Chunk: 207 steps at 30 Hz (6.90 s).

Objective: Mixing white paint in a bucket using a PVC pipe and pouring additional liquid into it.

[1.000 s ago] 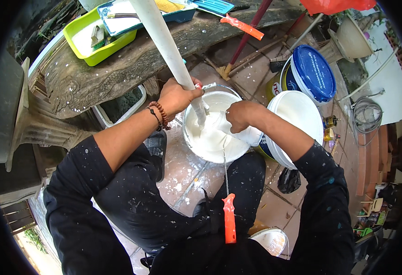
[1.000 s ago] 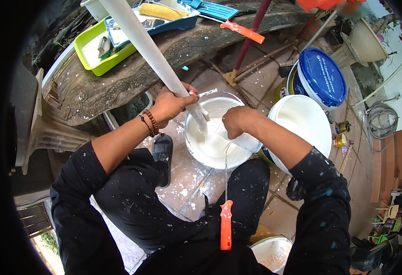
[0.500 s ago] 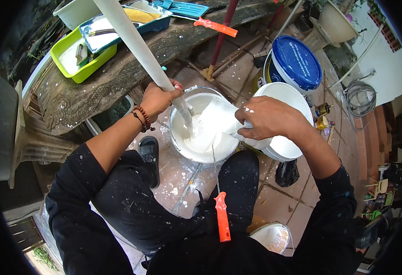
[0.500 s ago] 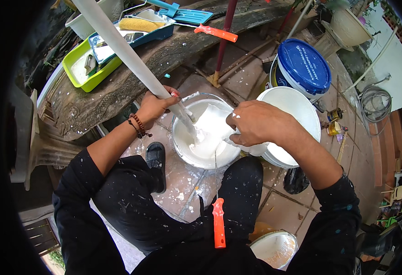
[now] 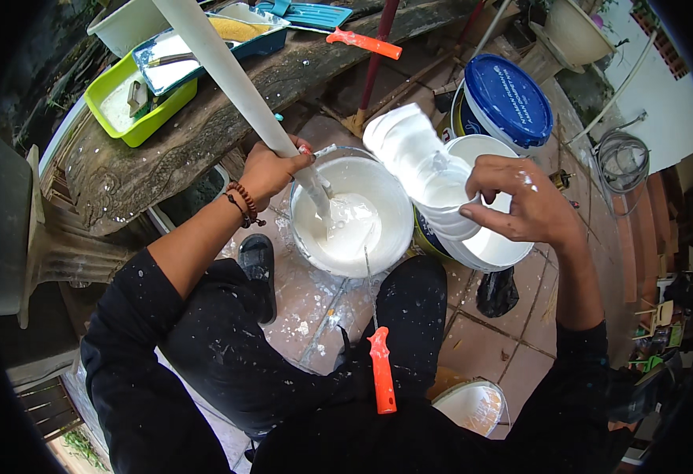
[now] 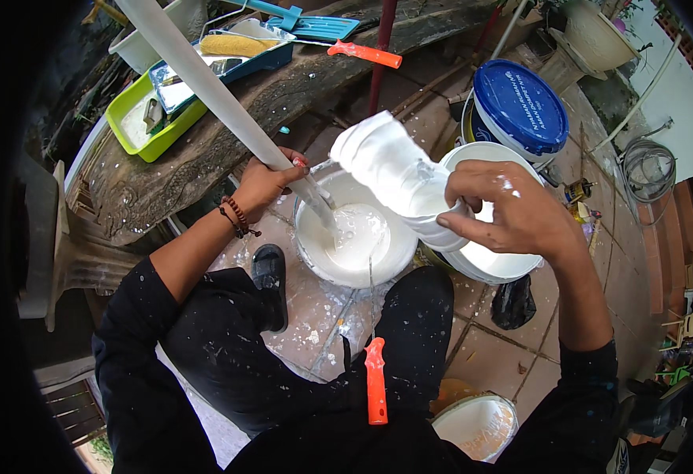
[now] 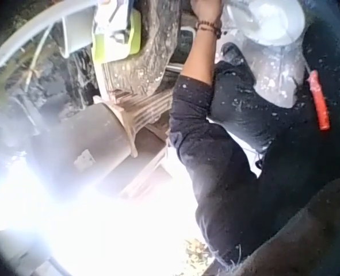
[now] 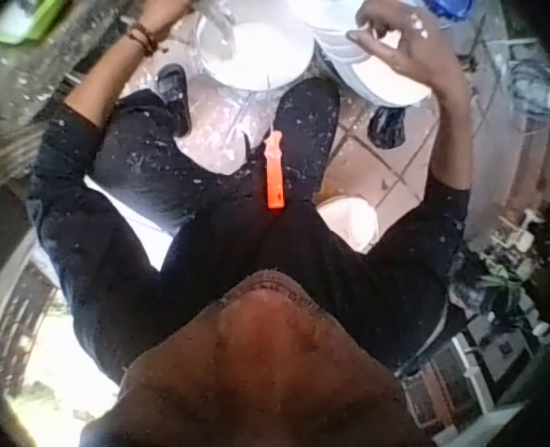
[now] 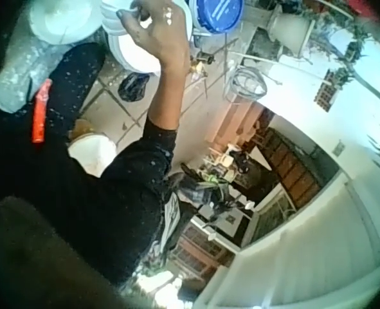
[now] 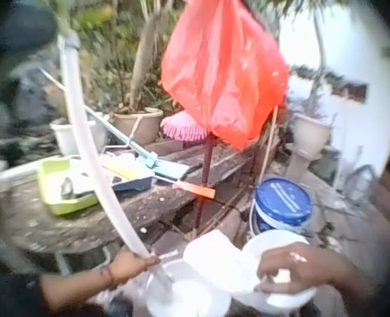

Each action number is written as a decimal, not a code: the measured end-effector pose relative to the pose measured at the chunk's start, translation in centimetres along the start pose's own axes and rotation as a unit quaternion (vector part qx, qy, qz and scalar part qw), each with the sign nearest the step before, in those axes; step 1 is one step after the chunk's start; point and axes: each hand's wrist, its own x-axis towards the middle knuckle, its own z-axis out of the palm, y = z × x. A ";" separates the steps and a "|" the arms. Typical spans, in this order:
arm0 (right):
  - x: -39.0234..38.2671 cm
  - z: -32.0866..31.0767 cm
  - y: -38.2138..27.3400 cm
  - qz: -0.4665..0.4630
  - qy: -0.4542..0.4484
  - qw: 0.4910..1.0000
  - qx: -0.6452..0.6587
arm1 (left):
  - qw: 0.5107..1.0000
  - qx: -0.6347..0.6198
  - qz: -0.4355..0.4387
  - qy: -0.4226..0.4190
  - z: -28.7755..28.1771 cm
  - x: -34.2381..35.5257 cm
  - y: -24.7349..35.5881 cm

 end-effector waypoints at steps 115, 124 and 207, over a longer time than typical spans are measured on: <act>7.2 19.2 9.5 0.153 -0.217 0.963 -0.038 | 0.998 -0.031 -0.034 0.032 -0.2 -1.0 0.3; 16.4 27.0 12.4 0.217 -0.512 0.829 -0.058 | 0.999 0.013 -0.006 0.048 0.4 -1.9 0.9; 14.0 21.9 8.3 0.203 -0.412 0.882 -0.101 | 0.999 -0.017 -0.025 0.036 -0.1 -0.3 0.8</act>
